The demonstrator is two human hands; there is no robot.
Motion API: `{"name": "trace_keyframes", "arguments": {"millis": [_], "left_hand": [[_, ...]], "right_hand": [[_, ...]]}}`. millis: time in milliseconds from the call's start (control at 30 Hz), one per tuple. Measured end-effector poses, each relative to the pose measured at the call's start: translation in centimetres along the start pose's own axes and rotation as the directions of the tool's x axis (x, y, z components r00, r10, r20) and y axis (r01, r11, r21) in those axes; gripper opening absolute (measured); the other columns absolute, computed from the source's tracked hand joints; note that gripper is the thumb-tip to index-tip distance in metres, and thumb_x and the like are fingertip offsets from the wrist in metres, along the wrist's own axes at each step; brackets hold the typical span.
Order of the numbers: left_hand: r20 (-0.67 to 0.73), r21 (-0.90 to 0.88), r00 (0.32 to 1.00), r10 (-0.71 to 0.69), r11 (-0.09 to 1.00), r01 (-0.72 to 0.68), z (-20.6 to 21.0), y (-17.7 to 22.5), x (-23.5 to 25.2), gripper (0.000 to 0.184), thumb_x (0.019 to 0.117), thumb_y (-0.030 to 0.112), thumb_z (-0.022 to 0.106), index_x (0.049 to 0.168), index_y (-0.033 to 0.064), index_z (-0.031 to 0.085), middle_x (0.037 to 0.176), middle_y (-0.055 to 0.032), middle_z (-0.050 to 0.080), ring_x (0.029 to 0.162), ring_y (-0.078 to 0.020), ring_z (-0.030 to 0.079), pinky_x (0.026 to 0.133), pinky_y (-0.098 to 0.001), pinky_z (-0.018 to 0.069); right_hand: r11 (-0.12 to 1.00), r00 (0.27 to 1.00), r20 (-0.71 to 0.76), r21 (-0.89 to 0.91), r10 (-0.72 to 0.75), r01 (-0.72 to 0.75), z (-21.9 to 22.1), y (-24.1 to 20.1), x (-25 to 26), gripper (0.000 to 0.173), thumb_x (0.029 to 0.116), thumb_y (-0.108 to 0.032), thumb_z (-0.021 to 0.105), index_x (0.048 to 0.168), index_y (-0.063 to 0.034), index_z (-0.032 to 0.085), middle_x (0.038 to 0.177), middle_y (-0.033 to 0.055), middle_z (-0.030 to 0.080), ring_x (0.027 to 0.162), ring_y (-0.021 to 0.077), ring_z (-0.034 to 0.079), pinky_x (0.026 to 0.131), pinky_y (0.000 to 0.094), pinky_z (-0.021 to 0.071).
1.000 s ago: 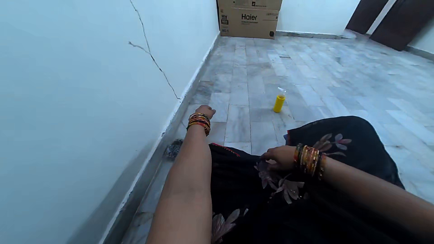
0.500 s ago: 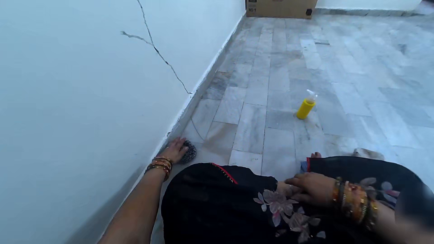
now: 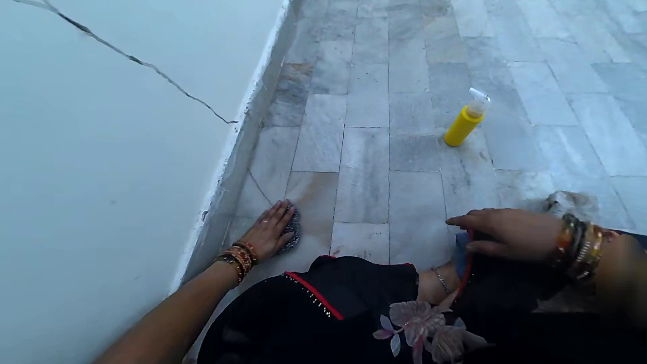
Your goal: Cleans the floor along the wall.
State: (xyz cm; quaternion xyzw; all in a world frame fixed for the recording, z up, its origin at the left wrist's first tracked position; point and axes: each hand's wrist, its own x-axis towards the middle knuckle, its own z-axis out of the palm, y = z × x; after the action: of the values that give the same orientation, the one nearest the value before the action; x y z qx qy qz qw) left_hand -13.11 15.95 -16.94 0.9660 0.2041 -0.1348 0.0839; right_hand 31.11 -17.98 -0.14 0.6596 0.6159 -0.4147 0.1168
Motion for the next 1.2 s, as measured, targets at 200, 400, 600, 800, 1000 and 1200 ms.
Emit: {"name": "trace_keyframes", "arguments": {"millis": [200,400,600,800,1000,1200], "left_hand": [[0.143,0.024,0.933,0.329,0.942,-0.336,-2.2,8.0,9.2,0.070,0.1062,0.052,0.040,0.164,0.0134,0.030,0.172,-0.0153,0.018,0.160,-0.0313,0.013,0.128,-0.0548,0.0151],[0.034,-0.020,0.896,0.444,0.896,-0.443,-2.8,20.6,17.5,0.070,0.1061,0.055,0.040,0.163,0.0151,0.032,0.172,-0.0171,0.019,0.160,-0.0321,0.015,0.127,-0.0576,0.0130],[-0.090,-0.080,0.951,0.296,0.949,-0.304,-3.2,32.2,26.2,0.073,0.1065,0.052,0.041,0.164,0.0096,0.027,0.174,-0.0117,0.015,0.161,-0.0252,0.009,0.128,-0.0558,0.0008],[-0.002,0.053,0.915,0.403,0.914,-0.402,-4.9,33.6,26.5,0.061,0.1118,0.036,0.036,0.158,-0.0038,0.033,0.169,-0.0158,0.029,0.158,-0.0282,0.023,0.130,-0.0464,0.0121],[0.232,-0.021,0.732,0.641,0.755,-0.655,-4.9,17.6,14.1,0.057,0.1086,0.021,0.045,0.161,0.0053,0.032,0.170,-0.0126,0.026,0.159,-0.0285,0.022,0.129,-0.0473,0.0159],[0.497,0.094,0.849,0.176,0.962,-0.255,-6.2,1.5,0.7,0.066,0.1057,0.025,0.054,0.164,0.0085,0.026,0.172,-0.0145,0.018,0.160,-0.0313,0.016,0.128,-0.0524,0.0153]], "right_hand": [[0.999,1.000,0.005,-0.040,-0.030,0.030,0.3,-0.3,-0.8,0.056,0.1056,-0.042,0.058,0.155,-0.0176,0.049,0.136,0.0146,0.065,0.124,0.0343,0.062,0.106,0.0524,0.0479],[0.992,0.992,-0.031,0.028,-0.124,0.125,-0.3,-0.2,-1.2,0.056,0.1059,-0.043,0.056,0.157,-0.0203,0.047,0.139,0.0134,0.063,0.125,0.0337,0.061,0.105,0.0547,0.0470],[0.990,0.997,0.072,0.135,0.017,-0.027,-0.6,2.7,0.4,0.057,0.1069,-0.040,0.057,0.156,-0.0138,0.047,0.140,0.0178,0.063,0.126,0.0358,0.062,0.108,0.0552,0.0459],[0.952,0.989,0.037,0.268,0.143,-0.148,-0.1,4.8,0.3,0.056,0.1071,-0.035,0.058,0.156,-0.0100,0.046,0.126,0.0194,0.069,0.115,0.0339,0.067,0.106,0.0536,0.0478],[0.949,0.980,0.031,0.246,0.196,-0.197,0.3,3.6,-0.5,0.055,0.1074,-0.036,0.058,0.155,-0.0106,0.047,0.126,0.0183,0.070,0.115,0.0339,0.067,0.106,0.0535,0.0475],[0.970,0.986,0.014,0.181,0.164,-0.164,0.0,2.3,0.4,0.055,0.1074,-0.037,0.057,0.156,-0.0123,0.047,0.130,0.0187,0.068,0.116,0.0352,0.066,0.105,0.0552,0.0473]]}}
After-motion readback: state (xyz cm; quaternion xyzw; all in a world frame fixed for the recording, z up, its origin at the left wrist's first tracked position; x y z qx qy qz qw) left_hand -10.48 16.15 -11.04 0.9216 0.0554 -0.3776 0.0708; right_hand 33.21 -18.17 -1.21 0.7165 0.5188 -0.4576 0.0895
